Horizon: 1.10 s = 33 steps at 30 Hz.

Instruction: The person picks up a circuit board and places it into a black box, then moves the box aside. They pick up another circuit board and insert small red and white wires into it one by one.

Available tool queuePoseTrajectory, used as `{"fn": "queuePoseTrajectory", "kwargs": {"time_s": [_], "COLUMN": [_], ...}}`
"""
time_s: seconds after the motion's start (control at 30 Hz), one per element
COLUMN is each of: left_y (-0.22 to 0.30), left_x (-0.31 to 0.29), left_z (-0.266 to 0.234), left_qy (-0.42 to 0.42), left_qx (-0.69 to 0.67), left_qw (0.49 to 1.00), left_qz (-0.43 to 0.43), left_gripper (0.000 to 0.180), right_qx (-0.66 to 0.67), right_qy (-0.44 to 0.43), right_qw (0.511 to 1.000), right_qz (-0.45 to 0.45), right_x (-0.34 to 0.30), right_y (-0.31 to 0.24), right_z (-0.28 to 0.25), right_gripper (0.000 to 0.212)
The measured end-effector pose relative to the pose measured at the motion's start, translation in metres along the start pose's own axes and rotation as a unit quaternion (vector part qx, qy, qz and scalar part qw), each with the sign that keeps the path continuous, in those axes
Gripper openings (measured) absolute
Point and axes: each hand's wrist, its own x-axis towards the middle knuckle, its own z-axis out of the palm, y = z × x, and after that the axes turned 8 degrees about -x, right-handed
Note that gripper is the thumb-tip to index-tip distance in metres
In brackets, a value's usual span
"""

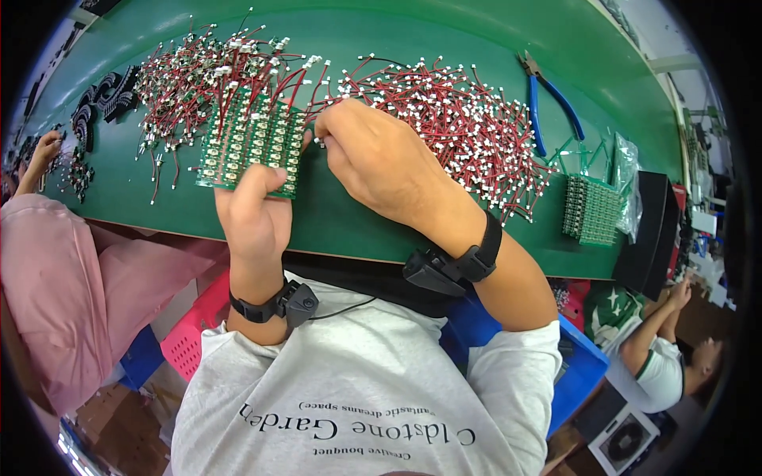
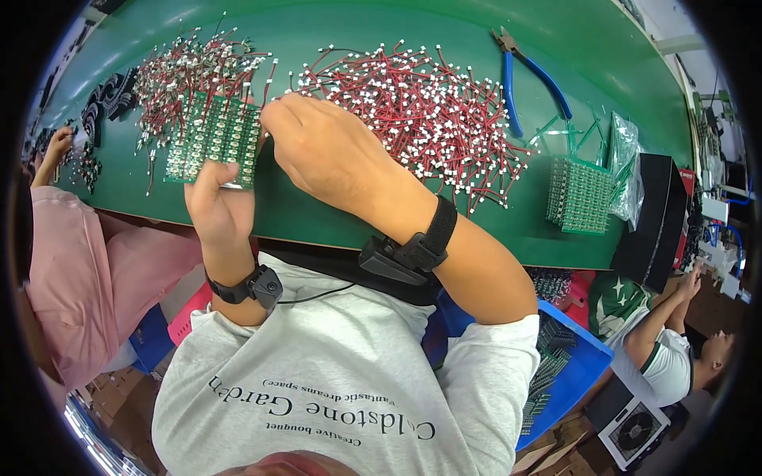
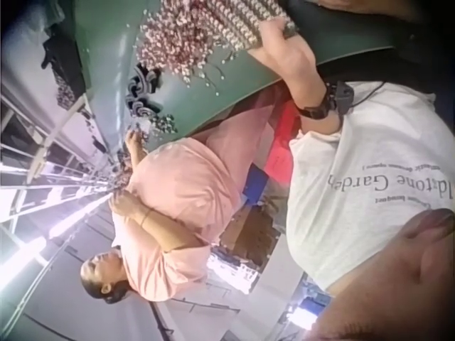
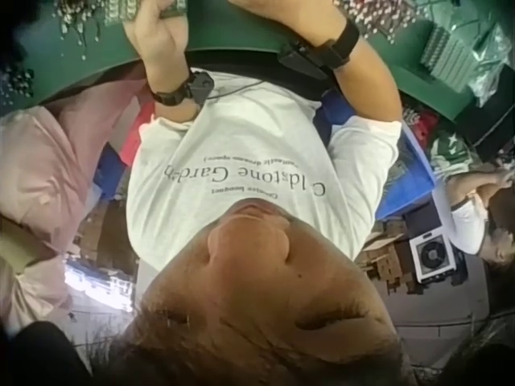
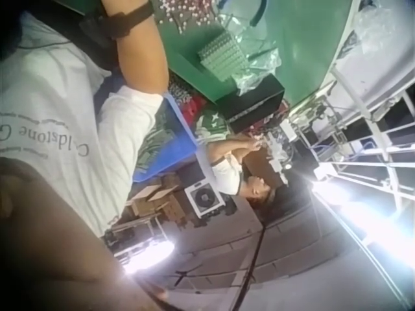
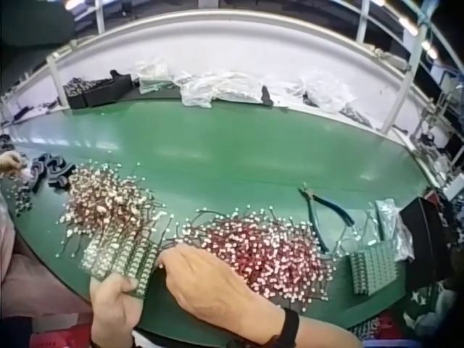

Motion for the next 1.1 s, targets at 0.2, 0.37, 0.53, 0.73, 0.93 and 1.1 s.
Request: {"fn": "queuePoseTrajectory", "kwargs": {"time_s": [0.2, 0.37, 0.53, 0.73, 0.93, 1.1], "left_y": [-0.009, -0.010, -0.012, -0.021, -0.020, -0.018], "left_x": [-0.009, -0.013, -0.014, -0.016, -0.017, -0.013], "left_z": [0.009, 0.011, 0.010, -0.003, 0.003, 0.002], "left_qy": [0.003, 0.015, 0.002, -0.059, -0.044, -0.039], "left_qx": [0.006, 0.021, 0.014, 0.008, 0.064, 0.060], "left_qw": [1.000, 1.000, 1.000, 0.998, 0.997, 0.997], "left_qz": [-0.006, -0.013, -0.009, 0.010, 0.013, 0.033], "left_gripper": [0.045, 0.043, 0.045, 0.051, 0.046, 0.055], "right_qx": [0.001, -0.023, -0.036, -0.067, -0.111, -0.185], "right_qy": [-0.005, 0.006, 0.021, 0.024, 0.026, 0.036], "right_qw": [1.000, 1.000, 0.999, 0.995, 0.993, 0.982], "right_qz": [0.017, 0.019, 0.032, 0.065, 0.000, -0.002], "right_x": [-0.002, -0.003, -0.004, -0.006, -0.005, 0.001], "right_y": [0.002, 0.001, -0.003, -0.008, -0.006, -0.012], "right_z": [-0.001, 0.000, 0.000, 0.001, 0.002, -0.007], "right_gripper": [0.011, 0.011, 0.012, 0.013, 0.014, 0.017]}}
